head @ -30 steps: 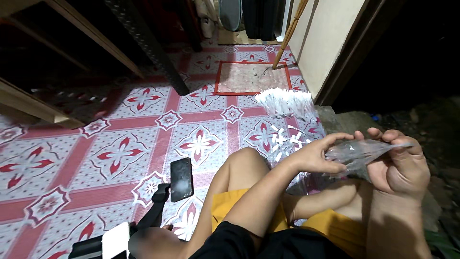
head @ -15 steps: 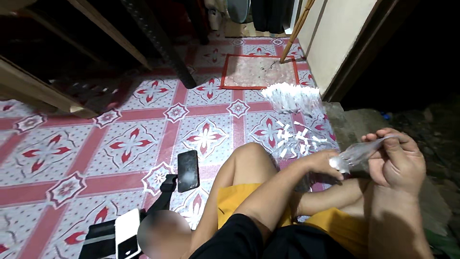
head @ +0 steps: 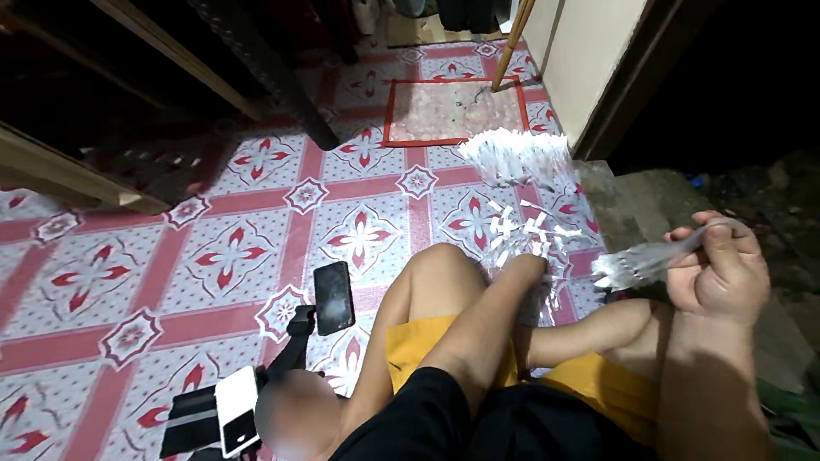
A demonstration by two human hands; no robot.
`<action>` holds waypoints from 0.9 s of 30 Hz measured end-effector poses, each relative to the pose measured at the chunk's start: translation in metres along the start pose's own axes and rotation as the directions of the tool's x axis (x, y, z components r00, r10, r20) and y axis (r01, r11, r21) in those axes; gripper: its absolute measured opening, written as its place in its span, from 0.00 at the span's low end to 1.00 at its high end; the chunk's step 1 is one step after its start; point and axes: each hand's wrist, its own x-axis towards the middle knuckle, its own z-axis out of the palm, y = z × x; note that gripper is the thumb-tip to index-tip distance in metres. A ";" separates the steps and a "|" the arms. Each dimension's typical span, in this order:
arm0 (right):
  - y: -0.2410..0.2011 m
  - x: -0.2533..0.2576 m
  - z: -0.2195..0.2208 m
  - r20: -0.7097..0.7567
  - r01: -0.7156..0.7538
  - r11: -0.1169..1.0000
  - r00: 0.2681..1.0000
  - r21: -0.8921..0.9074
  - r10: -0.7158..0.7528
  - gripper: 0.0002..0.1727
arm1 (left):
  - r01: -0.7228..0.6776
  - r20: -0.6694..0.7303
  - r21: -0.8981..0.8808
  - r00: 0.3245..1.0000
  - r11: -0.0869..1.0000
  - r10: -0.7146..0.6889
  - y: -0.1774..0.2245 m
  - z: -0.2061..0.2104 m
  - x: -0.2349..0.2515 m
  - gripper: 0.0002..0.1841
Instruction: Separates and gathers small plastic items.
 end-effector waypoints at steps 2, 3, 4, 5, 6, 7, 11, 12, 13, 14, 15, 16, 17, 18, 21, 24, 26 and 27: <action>0.000 -0.001 -0.002 -0.009 -0.003 1.000 1.000 -0.002 0.003 0.12 | 0.002 0.091 -0.024 0.996 1.000 0.000 0.028 -0.015 -0.008 0.16; -0.001 -0.001 -0.004 -0.017 -0.004 1.000 1.000 -0.003 0.004 0.12 | -0.084 0.065 -0.038 0.994 0.996 0.086 0.040 -0.019 -0.014 0.15; -0.002 -0.001 -0.005 -0.024 -0.006 1.000 1.000 -0.009 0.006 0.12 | -0.169 0.056 -0.024 0.984 0.985 0.170 0.049 -0.019 -0.019 0.15; -0.005 -0.001 -0.003 -0.037 -0.006 1.000 0.999 -0.017 0.006 0.12 | -0.237 0.062 -0.003 0.970 0.971 0.237 0.055 -0.016 -0.022 0.15; -0.008 -0.001 -0.001 -0.047 -0.006 1.000 0.999 -0.021 0.005 0.12 | -0.282 0.080 0.021 0.957 0.959 0.280 0.059 -0.008 -0.024 0.15; -0.012 0.000 0.001 -0.058 -0.006 1.000 0.998 -0.025 0.005 0.12 | -0.304 0.094 0.040 0.949 0.952 0.300 0.062 0.001 -0.023 0.16; -0.023 0.000 0.007 -0.076 0.006 0.999 0.997 -0.041 -0.009 0.12 | -0.270 0.013 0.067 0.963 0.961 0.270 0.066 0.015 -0.021 0.20; -0.024 0.000 0.004 -0.078 0.006 0.999 0.997 -0.042 -0.010 0.12 | -0.246 0.017 0.071 0.969 0.967 0.246 0.065 0.017 -0.020 0.20; -0.023 0.001 -0.001 -0.082 0.005 0.999 0.997 -0.041 -0.008 0.12 | -0.217 0.033 0.085 0.976 0.972 0.215 0.063 0.019 -0.018 0.20; -0.020 0.001 -0.009 -0.078 0.004 0.999 0.997 -0.037 -0.007 0.13 | -0.179 0.035 0.099 0.984 0.979 0.176 0.060 0.021 -0.017 0.21; -0.017 0.002 -0.018 -0.075 0.003 0.999 0.997 -0.040 -0.006 0.13 | -0.124 0.012 0.126 0.992 0.984 0.123 0.057 0.024 -0.015 0.23; -0.014 0.002 -0.027 -0.069 0.001 0.999 0.998 -0.045 -0.004 0.13 | -0.056 -0.024 0.163 0.998 0.985 0.061 0.051 0.029 -0.011 0.26; -0.011 0.002 -0.033 -0.069 0.001 0.999 0.998 -0.047 -0.004 0.13 | 0.021 -0.055 0.172 0.998 0.985 -0.012 0.046 0.029 -0.009 0.28; -0.009 0.002 -0.037 -0.073 0.000 0.999 0.997 -0.048 -0.003 0.13 | 0.091 -0.065 0.163 0.995 0.982 -0.082 0.043 0.024 -0.010 0.30; -0.002 0.001 -0.046 -0.083 -0.025 0.999 0.996 -0.046 0.021 0.14 | 0.213 -0.085 0.056 0.975 0.975 -0.208 0.028 0.005 -0.011 0.23; 0.011 0.002 -0.057 -0.053 -0.074 0.995 0.996 -0.066 0.070 0.15 | 0.115 -0.083 -0.032 0.990 0.993 -0.117 0.030 -0.009 -0.011 0.21; 0.021 0.001 -0.061 -0.057 -0.093 0.994 0.994 -0.061 0.090 0.15 | -0.029 -0.040 -0.028 0.999 0.999 0.028 0.038 0.001 -0.011 0.20; 0.023 0.001 -0.061 -0.061 -0.099 0.993 0.994 -0.060 0.095 0.15 | -0.079 -0.021 0.004 0.997 0.997 0.079 0.038 0.019 -0.008 0.19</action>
